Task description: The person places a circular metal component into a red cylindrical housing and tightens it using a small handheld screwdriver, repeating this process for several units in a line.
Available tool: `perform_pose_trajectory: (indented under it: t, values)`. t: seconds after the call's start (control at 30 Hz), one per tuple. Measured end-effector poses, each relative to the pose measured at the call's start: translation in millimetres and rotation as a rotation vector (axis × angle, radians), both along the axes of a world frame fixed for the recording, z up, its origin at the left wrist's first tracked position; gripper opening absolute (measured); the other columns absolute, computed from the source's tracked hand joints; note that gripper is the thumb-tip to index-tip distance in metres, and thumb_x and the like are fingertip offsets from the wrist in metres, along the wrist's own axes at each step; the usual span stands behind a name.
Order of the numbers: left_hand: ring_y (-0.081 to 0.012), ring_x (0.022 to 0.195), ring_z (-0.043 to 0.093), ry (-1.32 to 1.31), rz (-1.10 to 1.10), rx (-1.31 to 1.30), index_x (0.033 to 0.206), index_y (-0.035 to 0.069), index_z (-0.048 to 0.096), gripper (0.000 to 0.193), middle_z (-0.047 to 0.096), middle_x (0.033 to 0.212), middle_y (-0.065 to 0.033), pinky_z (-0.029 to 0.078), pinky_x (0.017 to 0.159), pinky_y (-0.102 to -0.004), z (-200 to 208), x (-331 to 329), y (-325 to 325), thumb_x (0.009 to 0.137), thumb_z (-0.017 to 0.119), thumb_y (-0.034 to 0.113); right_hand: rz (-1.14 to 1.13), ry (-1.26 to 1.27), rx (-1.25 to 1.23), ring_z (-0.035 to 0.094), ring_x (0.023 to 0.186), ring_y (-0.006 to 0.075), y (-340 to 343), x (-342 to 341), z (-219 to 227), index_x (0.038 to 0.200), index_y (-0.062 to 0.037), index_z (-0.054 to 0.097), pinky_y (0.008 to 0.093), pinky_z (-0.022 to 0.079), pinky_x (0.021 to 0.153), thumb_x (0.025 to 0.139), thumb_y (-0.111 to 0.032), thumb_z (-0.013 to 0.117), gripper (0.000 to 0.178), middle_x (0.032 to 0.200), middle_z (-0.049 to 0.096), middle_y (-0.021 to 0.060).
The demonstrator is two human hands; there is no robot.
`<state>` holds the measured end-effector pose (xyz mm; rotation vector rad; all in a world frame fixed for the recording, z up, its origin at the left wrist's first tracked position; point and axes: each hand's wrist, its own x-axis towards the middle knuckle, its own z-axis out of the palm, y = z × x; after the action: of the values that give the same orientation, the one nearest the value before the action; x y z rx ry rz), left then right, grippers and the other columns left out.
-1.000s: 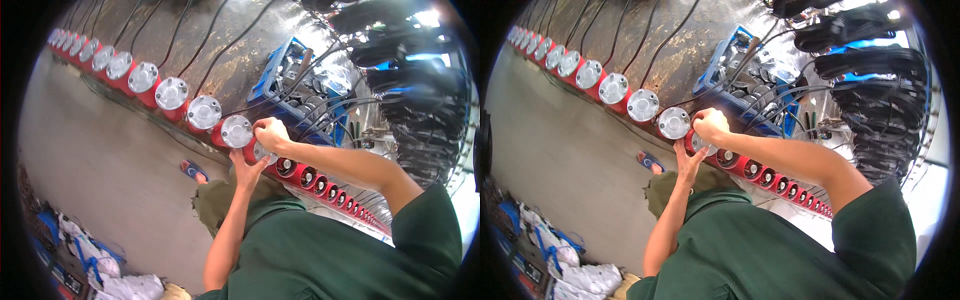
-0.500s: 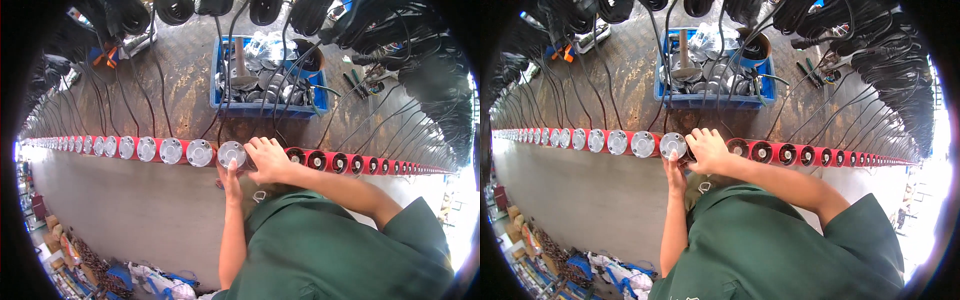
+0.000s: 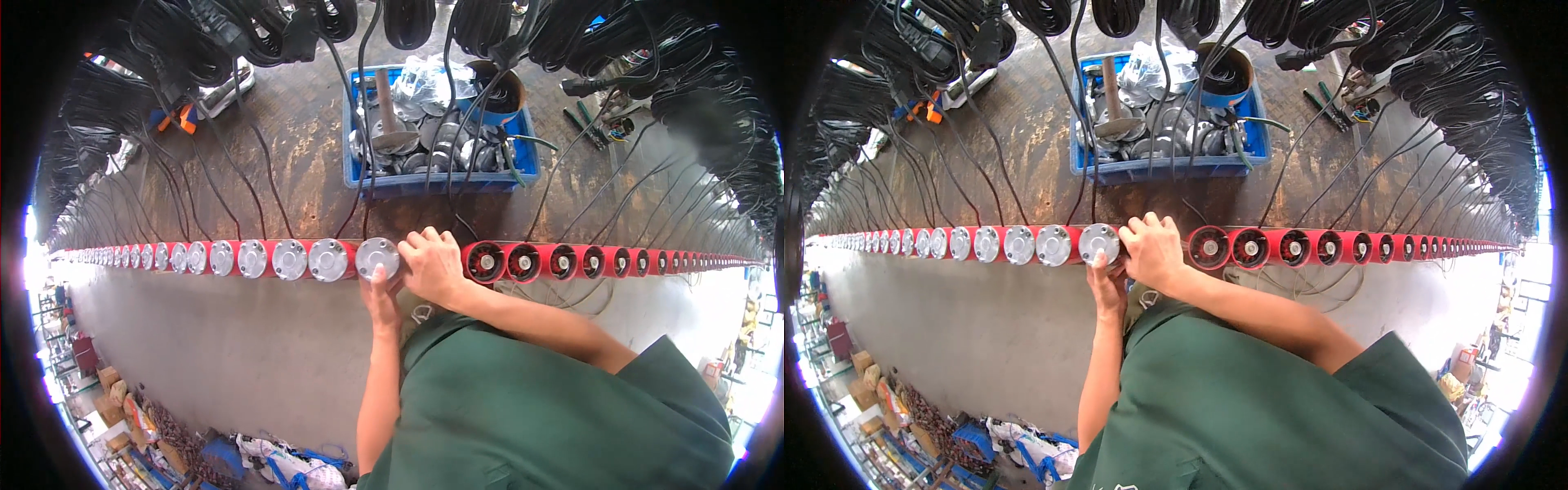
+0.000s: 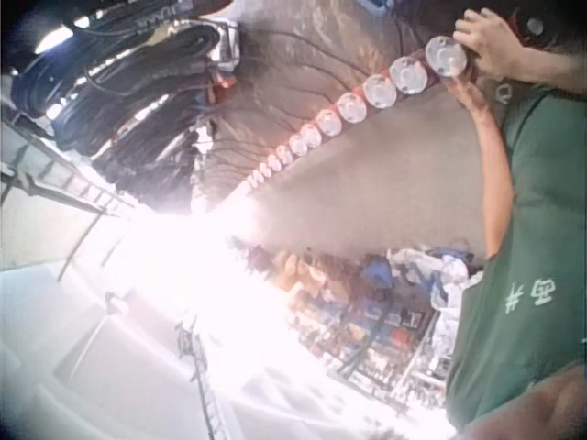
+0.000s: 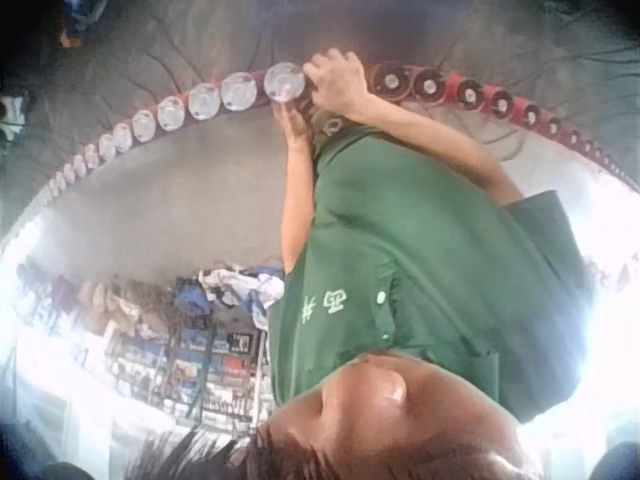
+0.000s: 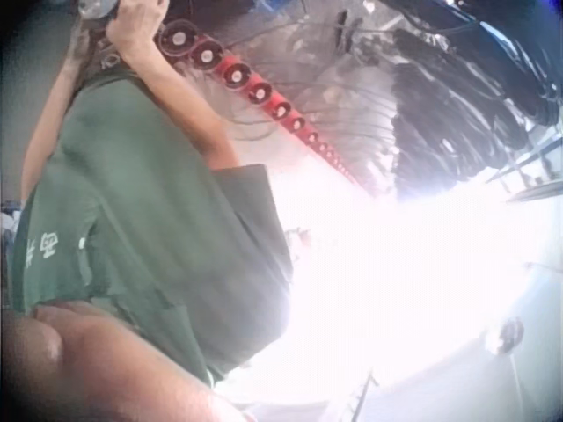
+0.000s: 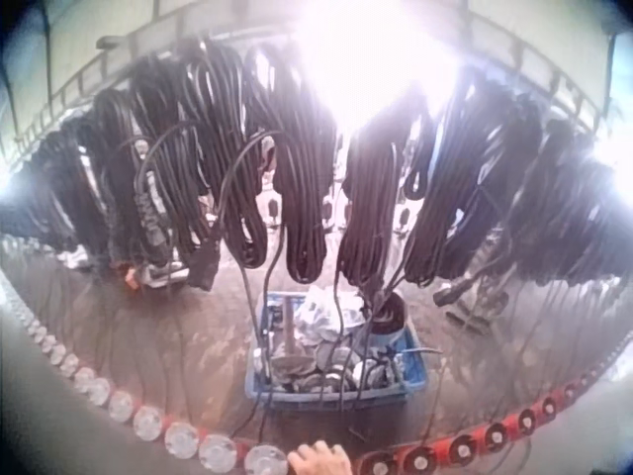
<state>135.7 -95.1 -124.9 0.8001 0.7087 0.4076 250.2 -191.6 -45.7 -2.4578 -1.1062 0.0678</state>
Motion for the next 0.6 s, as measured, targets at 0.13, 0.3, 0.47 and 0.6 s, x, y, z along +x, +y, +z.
perform_pose_trajectory:
  t: [0.13,0.3,0.47,0.6]
  values:
    - [-0.025,0.119,0.067,-0.009,0.098,-0.015,0.151,0.009,0.049,0.064,0.062,0.139,-0.0094,0.059,0.097,-0.0419,0,1,-9,0.1,0.068,0.042,0.022,-0.014,-0.056,0.064,0.102,0.0296,2,0,-3,0.091,-0.0124,0.075,0.0472,0.046,0.083,0.079,-0.018,0.073,0.013,0.098,0.068,0.0071]
    - [-0.0241,0.117,0.067,0.005,0.195,0.051,0.149,0.007,0.052,0.054,0.063,0.138,-0.0092,0.059,0.093,-0.0377,11,10,-25,0.103,0.065,0.031,0.048,0.017,-0.093,0.065,0.105,0.0287,0,4,1,0.09,-0.0109,0.077,0.0482,0.048,0.088,0.079,-0.02,0.073,0.015,0.1,0.07,0.0065]
    - [-0.0188,0.103,0.07,0.189,0.117,0.048,0.149,0.007,0.056,0.057,0.066,0.131,-0.0075,0.06,0.082,-0.034,17,16,-3,0.099,0.069,0.032,0.05,0.197,-0.207,0.067,0.106,0.0276,6,18,1,0.083,-0.0097,0.079,0.0471,0.05,0.091,0.074,-0.026,0.075,0.019,0.101,0.076,0.0068]
    - [-0.0208,0.102,0.072,0.137,0.049,0.026,0.15,0.008,0.055,0.059,0.066,0.132,-0.0084,0.061,0.078,-0.0349,9,6,7,0.098,0.07,0.031,0.108,0.212,-0.216,0.068,0.107,0.0279,7,23,-4,0.083,-0.0087,0.079,0.0473,0.051,0.09,0.074,-0.027,0.075,0.021,0.101,0.077,0.0073]
